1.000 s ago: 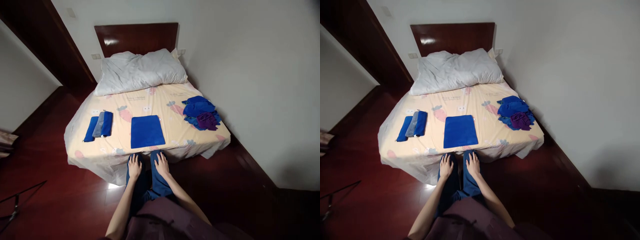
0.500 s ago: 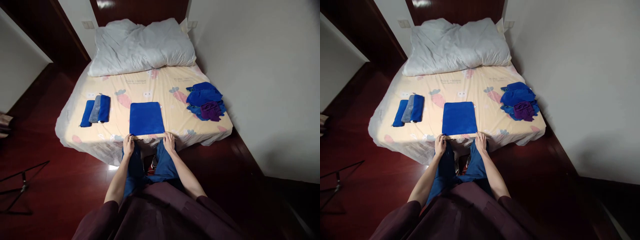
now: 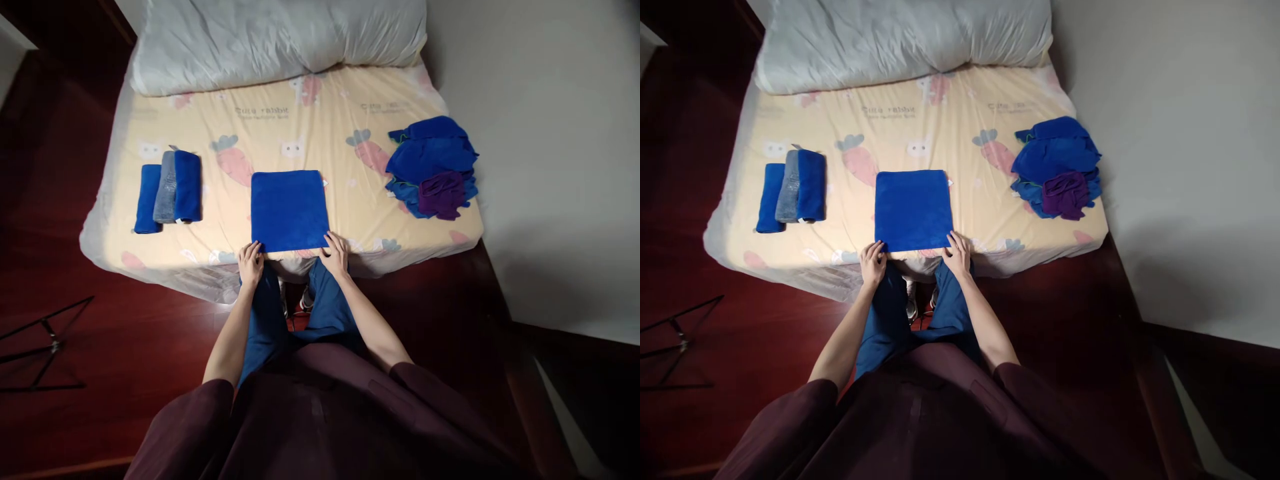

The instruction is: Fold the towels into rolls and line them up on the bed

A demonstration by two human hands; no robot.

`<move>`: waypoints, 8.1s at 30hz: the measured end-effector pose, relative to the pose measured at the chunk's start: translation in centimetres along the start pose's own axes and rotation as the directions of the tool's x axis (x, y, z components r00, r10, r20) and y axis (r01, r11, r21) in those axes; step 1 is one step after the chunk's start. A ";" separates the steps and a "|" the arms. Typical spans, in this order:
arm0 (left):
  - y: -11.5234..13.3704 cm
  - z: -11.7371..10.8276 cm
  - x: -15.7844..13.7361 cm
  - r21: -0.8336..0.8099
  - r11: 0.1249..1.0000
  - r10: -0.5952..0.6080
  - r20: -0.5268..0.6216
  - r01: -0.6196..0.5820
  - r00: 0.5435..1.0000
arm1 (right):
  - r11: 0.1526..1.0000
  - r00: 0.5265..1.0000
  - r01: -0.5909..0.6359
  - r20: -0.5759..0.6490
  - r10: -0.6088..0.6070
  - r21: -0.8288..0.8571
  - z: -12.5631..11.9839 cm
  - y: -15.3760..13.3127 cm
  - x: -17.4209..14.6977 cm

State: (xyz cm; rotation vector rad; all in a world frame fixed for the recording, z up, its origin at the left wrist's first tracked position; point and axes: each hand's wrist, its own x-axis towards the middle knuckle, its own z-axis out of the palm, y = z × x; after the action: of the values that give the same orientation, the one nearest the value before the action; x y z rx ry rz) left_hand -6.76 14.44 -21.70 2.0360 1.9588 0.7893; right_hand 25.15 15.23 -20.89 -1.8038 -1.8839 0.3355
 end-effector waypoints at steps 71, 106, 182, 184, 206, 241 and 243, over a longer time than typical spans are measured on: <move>-2.2 0.2 0.0 -0.035 0.996 -0.081 -0.027 0.080 0.996 | 0.946 0.929 -0.227 -0.240 0.282 0.234 2.2 1.6 -0.1; -1.5 -0.2 0.3 -0.155 0.988 0.032 0.078 -0.020 0.996 | 0.994 0.995 -0.046 -0.083 0.055 0.102 1.2 0.9 0.2; -2.1 -0.3 -0.2 -0.023 0.994 0.103 -0.018 -0.103 0.995 | 0.994 0.990 0.097 -0.111 -0.091 0.049 0.6 -0.1 -0.1; -2.3 -0.1 -0.1 -0.036 0.996 0.086 -0.009 -0.086 0.996 | 0.995 0.991 0.094 -0.097 -0.090 0.036 0.8 0.0 -0.1; -3.2 0.4 -0.2 -0.112 0.991 -0.078 -0.064 0.071 0.995 | 0.995 0.985 0.033 -0.170 -0.017 0.093 2.4 1.3 0.1; -2.0 0.2 0.3 -0.148 0.985 -0.112 -0.193 0.084 0.975 | 0.979 0.975 -0.133 -0.158 0.157 0.156 2.8 1.2 0.7; -1.9 0.3 0.3 -0.145 0.986 -0.110 -0.191 0.083 0.975 | 0.979 0.975 -0.131 -0.156 0.156 0.159 2.8 1.2 0.8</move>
State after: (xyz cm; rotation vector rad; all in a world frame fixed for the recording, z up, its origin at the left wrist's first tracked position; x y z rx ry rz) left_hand -8.30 14.98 -22.80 1.8313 2.0257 1.1090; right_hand 24.76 16.53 -23.68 -1.8126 -1.5764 0.3529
